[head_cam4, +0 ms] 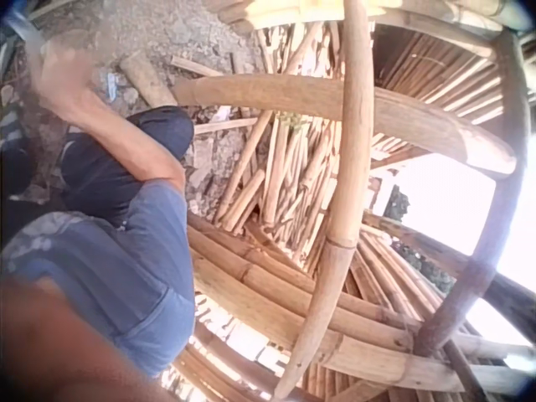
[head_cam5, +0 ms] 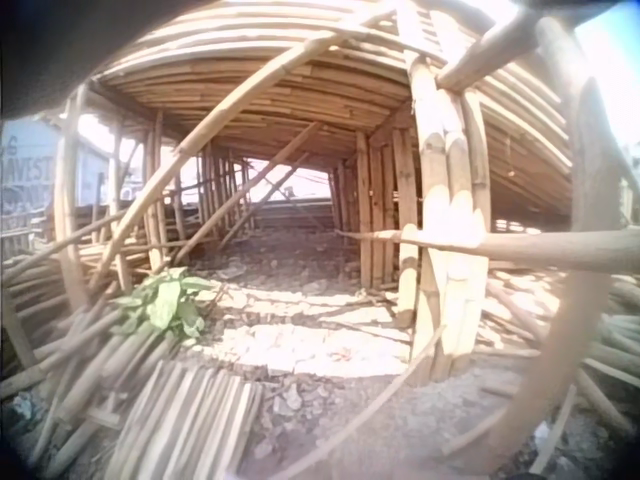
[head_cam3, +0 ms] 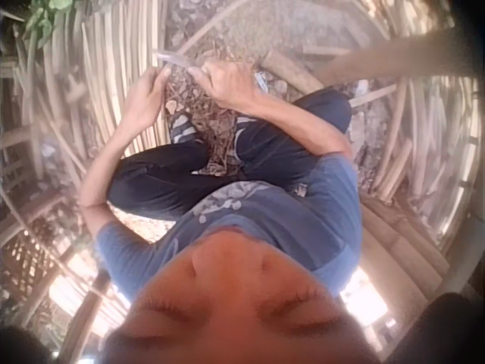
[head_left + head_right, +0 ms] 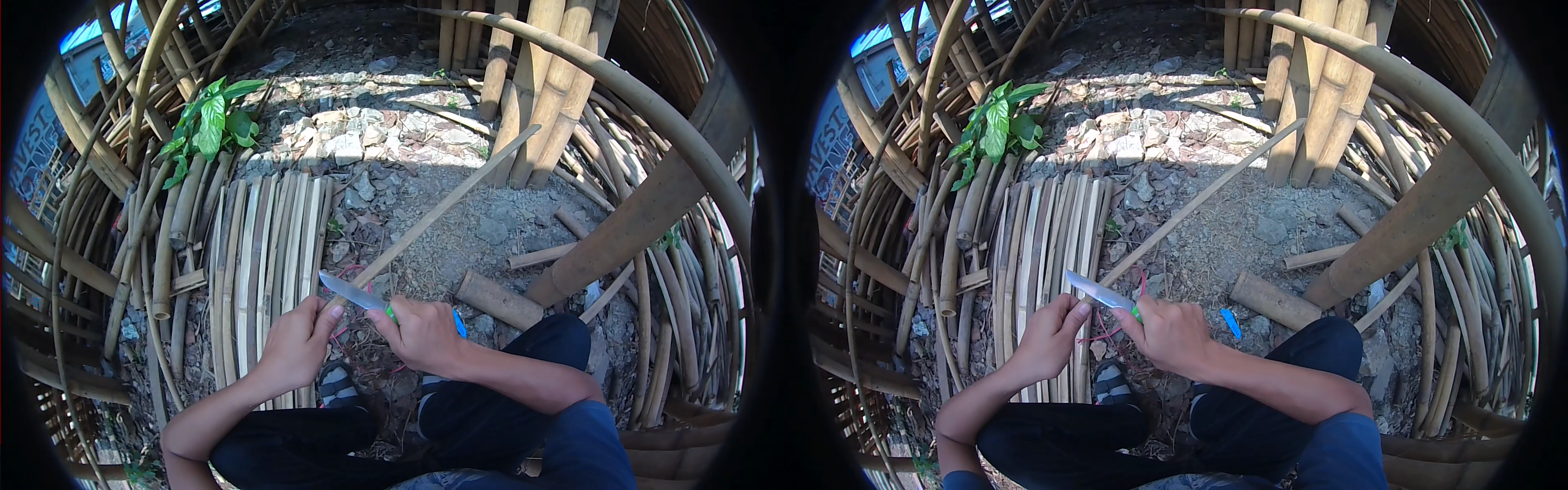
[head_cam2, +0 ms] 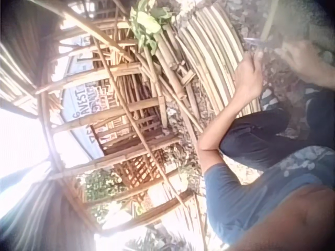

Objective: The person trims and scrapes a bamboo strip using a knife.

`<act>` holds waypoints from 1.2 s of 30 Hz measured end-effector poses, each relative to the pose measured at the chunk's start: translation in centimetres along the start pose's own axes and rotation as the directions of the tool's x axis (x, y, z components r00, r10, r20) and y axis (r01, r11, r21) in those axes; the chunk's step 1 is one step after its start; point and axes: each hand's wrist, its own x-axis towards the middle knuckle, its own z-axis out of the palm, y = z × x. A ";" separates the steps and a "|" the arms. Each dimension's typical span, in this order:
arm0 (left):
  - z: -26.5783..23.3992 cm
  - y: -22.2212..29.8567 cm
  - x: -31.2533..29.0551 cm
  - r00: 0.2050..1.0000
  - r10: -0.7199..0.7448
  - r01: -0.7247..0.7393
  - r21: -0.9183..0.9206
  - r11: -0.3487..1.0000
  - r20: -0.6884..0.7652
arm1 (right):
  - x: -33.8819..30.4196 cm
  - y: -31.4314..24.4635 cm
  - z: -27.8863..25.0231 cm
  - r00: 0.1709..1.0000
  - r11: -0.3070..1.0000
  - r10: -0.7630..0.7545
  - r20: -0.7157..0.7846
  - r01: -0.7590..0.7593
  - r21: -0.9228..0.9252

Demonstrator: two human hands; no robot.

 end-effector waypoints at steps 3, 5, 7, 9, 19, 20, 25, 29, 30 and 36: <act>-0.1 0.3 -0.2 0.999 0.010 -0.008 0.053 0.999 -0.034 | 0.6 0.7 -0.1 0.999 0.999 0.028 -0.036 -0.029 -0.025; -0.1 0.1 -0.3 0.998 0.004 0.001 0.097 0.995 -0.055 | 1.4 1.7 -0.8 0.996 0.997 0.067 -0.064 -0.069 -0.037; -0.1 -0.5 -0.5 0.992 0.045 -0.033 0.101 0.994 -0.119 | 2.0 2.5 -1.2 0.990 0.992 0.128 -0.056 -0.129 -0.011; -0.2 -0.2 -0.4 0.996 0.012 -0.001 0.120 0.993 -0.087 | 1.7 2.0 -0.9 0.986 0.985 0.167 -0.028 -0.166 0.048; -0.1 0.8 -0.6 0.997 0.005 0.004 0.126 0.992 -0.073 | 1.0 0.3 0.0 0.995 0.998 0.007 0.097 -0.012 0.053; 0.0 0.6 -0.6 0.997 0.005 0.004 0.125 0.992 -0.071 | 0.9 0.4 0.0 0.996 0.999 0.007 0.087 -0.010 0.033; -0.1 -0.1 -0.6 0.991 0.028 -0.012 0.121 0.993 -0.132 | 2.2 2.9 -0.9 0.996 0.996 0.088 -0.028 -0.088 0.007; 0.1 -0.2 -0.4 0.991 0.036 -0.017 0.151 0.988 -0.125 | 2.2 2.0 -0.9 0.989 0.984 0.134 0.064 -0.141 0.107; 0.0 0.3 -0.4 0.996 0.017 -0.003 0.145 0.989 -0.091 | 1.8 1.4 -0.6 0.989 0.984 0.137 0.063 -0.143 0.106; 0.1 0.8 -0.6 0.997 0.033 -0.024 0.144 0.989 -0.063 | 1.2 0.7 -0.1 0.994 0.995 0.003 0.109 -0.013 0.095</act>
